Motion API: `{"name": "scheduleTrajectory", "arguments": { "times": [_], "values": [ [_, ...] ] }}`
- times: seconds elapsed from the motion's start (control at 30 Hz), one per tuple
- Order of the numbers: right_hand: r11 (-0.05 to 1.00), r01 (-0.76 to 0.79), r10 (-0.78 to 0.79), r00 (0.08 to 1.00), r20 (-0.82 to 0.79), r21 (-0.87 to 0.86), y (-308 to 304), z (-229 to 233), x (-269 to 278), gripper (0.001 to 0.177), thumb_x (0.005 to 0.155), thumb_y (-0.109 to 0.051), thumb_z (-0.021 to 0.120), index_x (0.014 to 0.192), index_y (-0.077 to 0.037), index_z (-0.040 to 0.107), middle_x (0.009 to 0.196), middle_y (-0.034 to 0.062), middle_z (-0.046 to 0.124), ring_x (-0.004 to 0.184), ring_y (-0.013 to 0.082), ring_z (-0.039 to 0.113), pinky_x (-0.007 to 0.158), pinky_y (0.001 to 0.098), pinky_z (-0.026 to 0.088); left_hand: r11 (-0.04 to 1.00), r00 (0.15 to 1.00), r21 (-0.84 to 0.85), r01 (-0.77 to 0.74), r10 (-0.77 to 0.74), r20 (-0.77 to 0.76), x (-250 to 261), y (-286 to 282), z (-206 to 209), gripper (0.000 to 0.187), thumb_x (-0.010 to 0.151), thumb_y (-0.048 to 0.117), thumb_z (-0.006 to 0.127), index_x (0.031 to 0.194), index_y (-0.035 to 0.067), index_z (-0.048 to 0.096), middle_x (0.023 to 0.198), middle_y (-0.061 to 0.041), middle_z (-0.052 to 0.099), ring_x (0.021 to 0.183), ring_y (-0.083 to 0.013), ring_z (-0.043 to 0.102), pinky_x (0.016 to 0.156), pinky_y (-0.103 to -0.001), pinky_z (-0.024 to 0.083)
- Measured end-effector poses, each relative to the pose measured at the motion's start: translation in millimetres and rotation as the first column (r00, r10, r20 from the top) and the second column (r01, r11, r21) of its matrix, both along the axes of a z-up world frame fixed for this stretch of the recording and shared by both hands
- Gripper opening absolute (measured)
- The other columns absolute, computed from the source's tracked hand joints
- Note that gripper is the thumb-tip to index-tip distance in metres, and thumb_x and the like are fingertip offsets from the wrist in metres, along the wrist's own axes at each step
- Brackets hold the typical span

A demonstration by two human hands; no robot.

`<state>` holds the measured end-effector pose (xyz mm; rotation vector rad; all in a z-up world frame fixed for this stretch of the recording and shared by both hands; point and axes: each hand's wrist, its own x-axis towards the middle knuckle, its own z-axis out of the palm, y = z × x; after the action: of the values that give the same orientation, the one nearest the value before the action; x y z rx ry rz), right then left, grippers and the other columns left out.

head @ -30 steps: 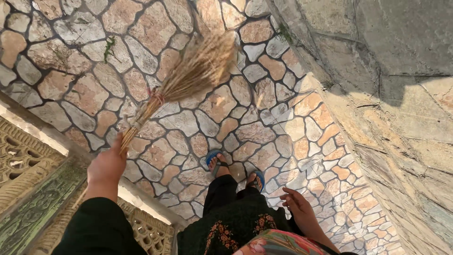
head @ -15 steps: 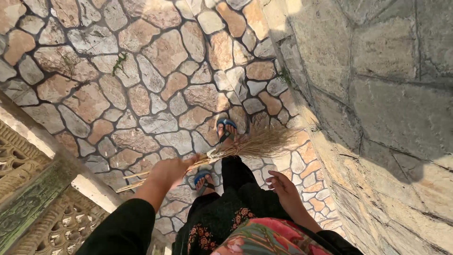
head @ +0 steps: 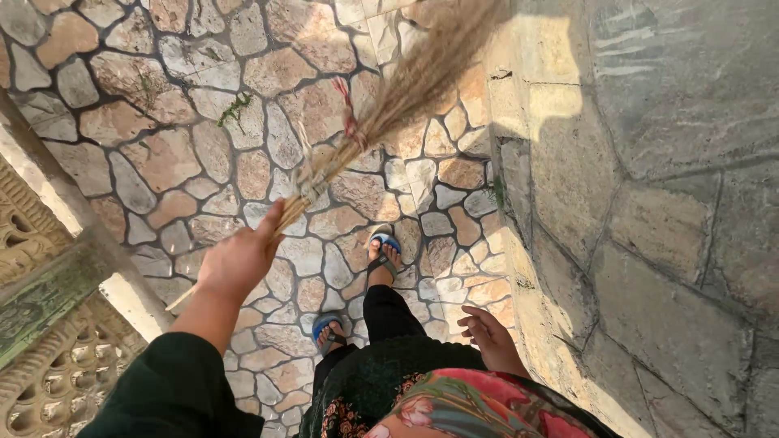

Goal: Sweeping a stone-paved floor with a straw broom.

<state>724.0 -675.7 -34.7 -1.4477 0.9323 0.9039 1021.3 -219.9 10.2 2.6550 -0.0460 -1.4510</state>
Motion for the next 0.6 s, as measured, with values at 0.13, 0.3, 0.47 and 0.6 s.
{"name": "scheduleTrajectory", "arguments": {
  "times": [0.13, 0.3, 0.47, 0.6],
  "values": [
    [0.994, -0.105, 0.105, 0.994, 0.003, 0.012, 1, 6, 25, 0.041, 0.103, -0.029, 0.052, 0.139, -0.011, 0.060, 0.112, 0.0044, 0.074, 0.095, 0.0140, 0.066, 0.084, 0.0313, 0.052, 0.979, 0.975, -0.082, 0.188, -0.196, -0.104, -39, 39, -18, 0.061, 0.103, 0.047, 0.042, 0.160, 0.052, 0.018, 0.108, -0.017, 0.071, 0.097, -0.0369, 0.073, 0.086, -0.052, 0.058],
    [0.986, -0.158, 0.155, 0.985, 0.076, 0.045, 11, -19, 39, 0.042, 0.103, -0.027, 0.056, 0.141, -0.008, 0.060, 0.113, 0.0090, 0.072, 0.098, 0.0161, 0.065, 0.086, 0.0310, 0.048, 0.974, 0.963, 0.100, -0.205, 0.183, 0.198, 17, 76, -1, 0.064, 0.105, 0.042, 0.049, 0.163, 0.037, 0.023, 0.095, -0.021, 0.073, 0.084, -0.0444, 0.072, 0.072, -0.057, 0.057],
    [0.978, -0.102, 0.083, 0.991, 0.108, 0.181, 147, 71, 161, 0.057, 0.100, -0.029, 0.053, 0.153, -0.017, 0.037, 0.127, 0.0079, 0.068, 0.104, 0.0166, 0.064, 0.094, 0.0348, 0.049, 0.683, 0.613, -0.423, -0.596, 0.727, 0.309, -57, -11, 35, 0.075, 0.102, 0.029, 0.056, 0.162, 0.014, 0.015, 0.108, -0.032, 0.067, 0.093, -0.0526, 0.066, 0.082, -0.058, 0.053],
    [0.927, -0.168, 0.088, 0.967, 0.240, 0.334, 231, 115, 173, 0.072, 0.097, -0.019, 0.057, 0.160, -0.019, 0.022, 0.144, 0.0051, 0.055, 0.122, 0.0154, 0.057, 0.105, 0.0360, 0.043, 0.151, 0.377, -0.794, -0.589, 0.920, -0.104, -179, -114, 40, 0.082, 0.101, 0.020, 0.052, 0.163, 0.001, 0.003, 0.156, -0.028, 0.041, 0.143, -0.0431, 0.039, 0.117, -0.044, 0.029]
  ]
}}
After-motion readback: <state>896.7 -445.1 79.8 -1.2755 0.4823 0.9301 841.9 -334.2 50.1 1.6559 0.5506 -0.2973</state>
